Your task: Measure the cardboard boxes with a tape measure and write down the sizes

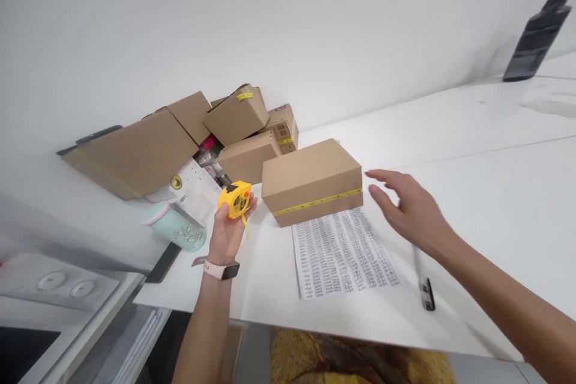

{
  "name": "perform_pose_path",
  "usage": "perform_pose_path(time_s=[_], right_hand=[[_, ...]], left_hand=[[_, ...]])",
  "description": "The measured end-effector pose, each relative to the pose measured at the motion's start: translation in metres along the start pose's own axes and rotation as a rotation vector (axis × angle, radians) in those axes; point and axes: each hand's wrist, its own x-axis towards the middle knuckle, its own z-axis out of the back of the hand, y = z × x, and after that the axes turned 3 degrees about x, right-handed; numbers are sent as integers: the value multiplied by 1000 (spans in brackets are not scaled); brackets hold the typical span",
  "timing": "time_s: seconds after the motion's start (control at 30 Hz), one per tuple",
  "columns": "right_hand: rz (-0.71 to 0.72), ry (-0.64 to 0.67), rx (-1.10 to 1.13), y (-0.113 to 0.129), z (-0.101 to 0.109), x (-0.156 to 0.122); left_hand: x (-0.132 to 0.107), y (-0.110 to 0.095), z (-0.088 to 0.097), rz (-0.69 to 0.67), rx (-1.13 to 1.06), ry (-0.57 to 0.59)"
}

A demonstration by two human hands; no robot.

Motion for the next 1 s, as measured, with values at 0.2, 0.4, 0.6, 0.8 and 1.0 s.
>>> perform_pose_path(time_s=[0.2, 0.4, 0.6, 0.8, 1.0], right_hand=[[107, 117, 71, 52, -21, 57], [-177, 313, 374, 70, -33, 94], [-363, 672, 738, 118, -44, 74], [-504, 715, 895, 118, -56, 68], [-398, 673, 942, 108, -54, 94]], left_hand=[[9, -13, -17, -50, 102, 209], [26, -9, -24, -38, 209, 229], [17, -15, -32, -3, 308, 394], [20, -8, -30, 54, 284, 410], [34, -14, -26, 55, 227, 341]])
